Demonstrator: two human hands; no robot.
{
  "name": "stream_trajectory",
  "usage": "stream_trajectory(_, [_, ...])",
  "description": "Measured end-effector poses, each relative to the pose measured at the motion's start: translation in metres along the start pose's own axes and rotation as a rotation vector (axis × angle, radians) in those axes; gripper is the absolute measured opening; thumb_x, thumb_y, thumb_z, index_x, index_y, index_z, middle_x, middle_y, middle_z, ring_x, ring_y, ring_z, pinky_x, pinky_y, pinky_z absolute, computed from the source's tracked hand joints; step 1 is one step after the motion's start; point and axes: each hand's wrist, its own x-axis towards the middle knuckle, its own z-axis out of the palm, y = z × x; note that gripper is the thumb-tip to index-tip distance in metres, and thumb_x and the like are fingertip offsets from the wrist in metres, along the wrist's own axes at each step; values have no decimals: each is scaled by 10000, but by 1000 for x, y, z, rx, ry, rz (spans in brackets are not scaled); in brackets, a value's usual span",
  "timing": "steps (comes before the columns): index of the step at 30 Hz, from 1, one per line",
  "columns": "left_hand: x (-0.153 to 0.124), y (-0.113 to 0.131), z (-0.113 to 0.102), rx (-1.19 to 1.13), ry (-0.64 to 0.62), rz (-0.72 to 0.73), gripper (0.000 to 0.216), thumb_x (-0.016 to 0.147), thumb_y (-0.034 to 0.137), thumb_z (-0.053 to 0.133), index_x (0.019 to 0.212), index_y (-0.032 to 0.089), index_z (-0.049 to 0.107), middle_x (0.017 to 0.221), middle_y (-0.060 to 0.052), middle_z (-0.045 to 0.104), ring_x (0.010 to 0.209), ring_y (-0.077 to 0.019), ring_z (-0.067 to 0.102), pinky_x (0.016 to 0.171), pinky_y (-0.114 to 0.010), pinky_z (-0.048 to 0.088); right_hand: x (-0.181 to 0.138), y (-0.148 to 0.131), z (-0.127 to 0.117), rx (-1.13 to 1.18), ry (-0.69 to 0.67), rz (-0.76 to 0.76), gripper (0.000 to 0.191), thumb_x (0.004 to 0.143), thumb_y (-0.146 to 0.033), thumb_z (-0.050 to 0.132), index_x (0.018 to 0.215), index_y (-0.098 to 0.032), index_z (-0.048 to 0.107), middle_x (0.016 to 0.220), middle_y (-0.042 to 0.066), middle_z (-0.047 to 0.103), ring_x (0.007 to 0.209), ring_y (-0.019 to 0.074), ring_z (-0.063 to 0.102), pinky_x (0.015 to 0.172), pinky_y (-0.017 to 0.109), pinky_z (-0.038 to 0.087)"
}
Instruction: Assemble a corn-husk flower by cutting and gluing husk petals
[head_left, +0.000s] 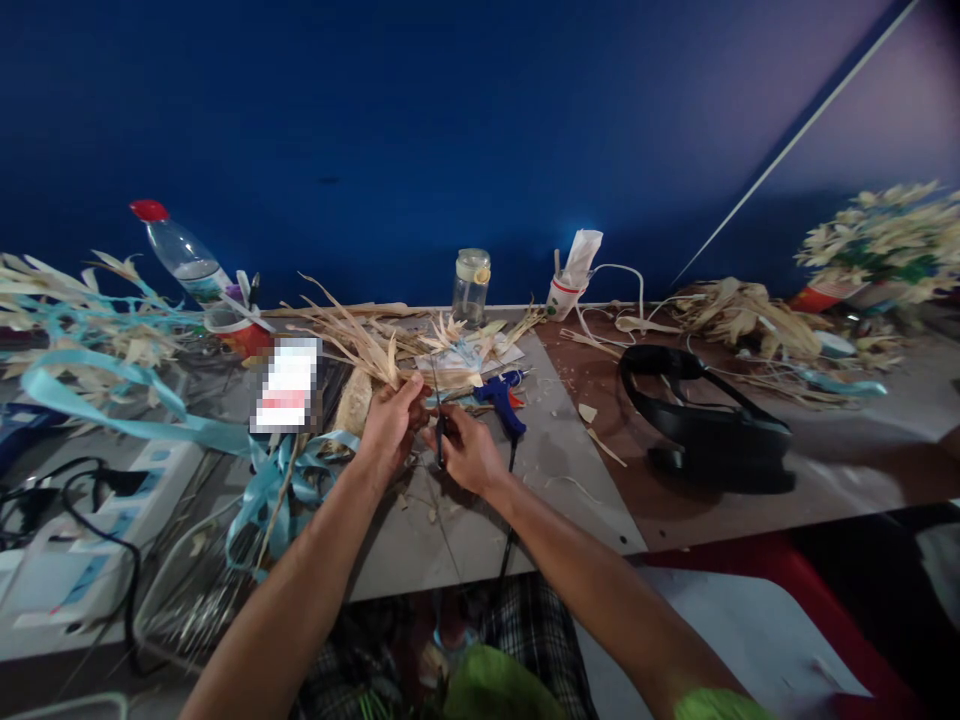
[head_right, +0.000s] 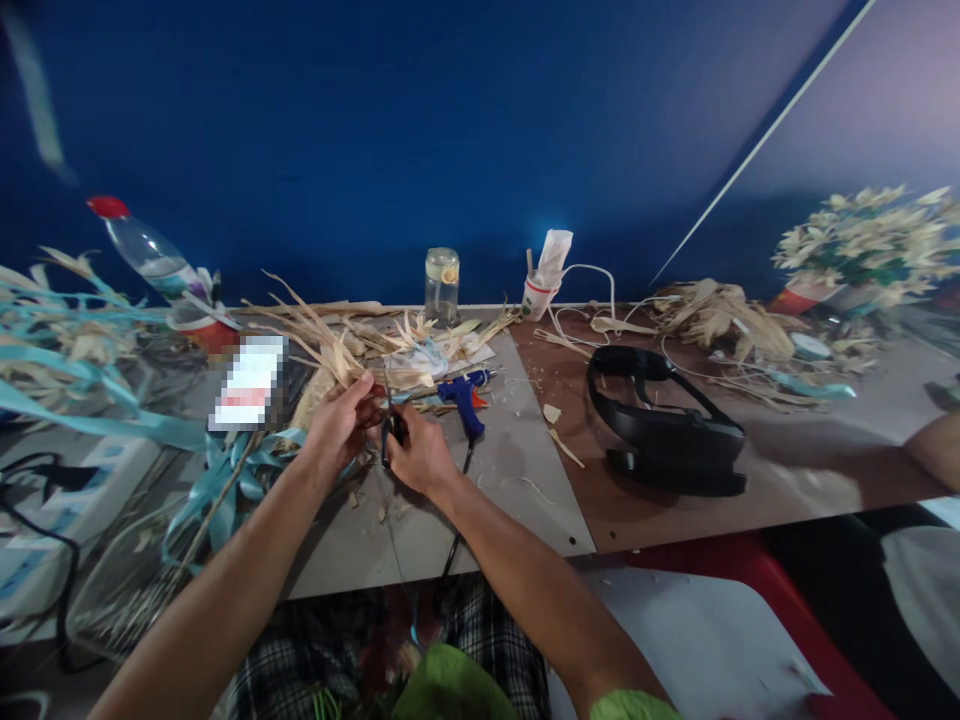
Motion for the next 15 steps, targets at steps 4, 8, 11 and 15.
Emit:
stream_trajectory(4, [2, 0, -2, -28, 18, 20, 334, 646, 427, 686, 635, 129, 535, 516, 36, 507, 318, 0, 262, 343, -184, 240, 0, 4, 2, 13, 7, 4, 343, 757, -206, 509, 1094, -170, 553, 857, 46, 659, 705, 151, 587, 641, 234, 448])
stream_trajectory(8, [4, 3, -2, -73, 65, 70, 295, 639, 375, 695, 644, 146, 510, 527, 48, 498, 323, 1, 283, 345, -177, 230, 0, 2, 2, 27, 8, 17, 303, 768, -260, 526, 1054, -171, 564, 809, 39, 650, 672, 147, 579, 624, 231, 441])
stream_trajectory(11, [4, 5, -2, -92, 84, 76, 258, 618, 313, 704, 663, 155, 506, 527, 54, 505, 325, -1, 292, 351, -173, 227, 0, 0, 0, 30, 5, 12, 289, 774, -297, 531, 1032, -173, 571, 789, 38, 640, 666, 147, 569, 606, 229, 433])
stream_trajectory(15, [4, 5, -1, -62, 80, 70, 241, 611, 292, 699, 653, 149, 510, 506, 53, 498, 321, -3, 276, 348, -177, 200, 0, -2, 0, 41, 1, 17, 277, 765, -285, 531, 1014, -171, 577, 751, 30, 627, 647, 142, 554, 591, 227, 425])
